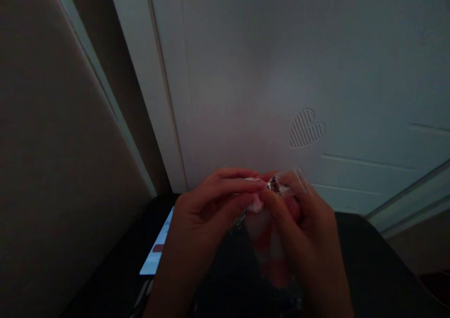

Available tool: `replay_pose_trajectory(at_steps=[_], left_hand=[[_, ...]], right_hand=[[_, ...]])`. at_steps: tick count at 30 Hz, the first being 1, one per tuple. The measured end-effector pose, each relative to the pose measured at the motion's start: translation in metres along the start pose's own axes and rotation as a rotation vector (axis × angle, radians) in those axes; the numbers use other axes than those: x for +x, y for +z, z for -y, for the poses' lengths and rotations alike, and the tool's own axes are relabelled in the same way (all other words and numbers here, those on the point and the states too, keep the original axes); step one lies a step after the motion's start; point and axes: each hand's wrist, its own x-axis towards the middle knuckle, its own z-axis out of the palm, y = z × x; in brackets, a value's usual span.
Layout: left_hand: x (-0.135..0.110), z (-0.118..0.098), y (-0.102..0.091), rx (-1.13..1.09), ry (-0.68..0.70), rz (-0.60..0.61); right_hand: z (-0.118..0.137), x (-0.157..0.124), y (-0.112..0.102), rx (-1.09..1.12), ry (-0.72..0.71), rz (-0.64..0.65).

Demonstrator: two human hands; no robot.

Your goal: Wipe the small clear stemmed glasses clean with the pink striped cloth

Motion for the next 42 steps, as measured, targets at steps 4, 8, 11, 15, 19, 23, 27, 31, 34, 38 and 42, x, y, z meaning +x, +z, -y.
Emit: replay_pose_trajectory(at_steps=[4, 8, 11, 15, 19, 23, 27, 31, 34, 38, 42], left_hand=[[0.001, -0.004, 0.003, -0.196, -0.122, -0.026], [0.000, -0.005, 0.005, -0.147, -0.104, -0.045], [-0.001, -0.004, 0.006, -0.109, -0.073, -0.148], [-0.001, -0.002, 0.004, -0.078, -0.099, -0.126], [0.000, 0.000, 0.002, -0.129, -0.064, -0.127], [0.000, 0.000, 0.002, -0.094, -0.054, -0.142], [0.000, -0.002, 0.004, -0.087, -0.041, -0.206], [0.001, -0.002, 0.006, -0.148, -0.112, -0.142], [0.001, -0.003, 0.008, -0.199, -0.153, -0.163], [0.000, -0.005, 0.010, -0.204, -0.168, -0.168], [0.001, -0.003, 0.009, -0.202, -0.088, -0.136]], right_hand=[[0.004, 0.000, 0.000, 0.021, -0.003, 0.026], [0.007, 0.000, -0.001, 0.067, 0.031, 0.065], [0.008, 0.001, 0.000, 0.084, 0.068, 0.123], [0.006, 0.001, 0.002, 0.084, 0.078, 0.161], [0.004, 0.000, 0.001, 0.056, 0.062, 0.159], [0.004, -0.002, 0.001, 0.046, 0.085, 0.150], [0.005, -0.002, 0.003, 0.061, 0.121, 0.121], [0.010, -0.001, 0.003, 0.045, 0.225, 0.111], [0.015, -0.001, 0.001, 0.142, 0.368, 0.167], [0.013, -0.001, 0.000, 0.251, 0.440, 0.196], [0.001, -0.001, 0.001, 0.134, 0.248, 0.108]])
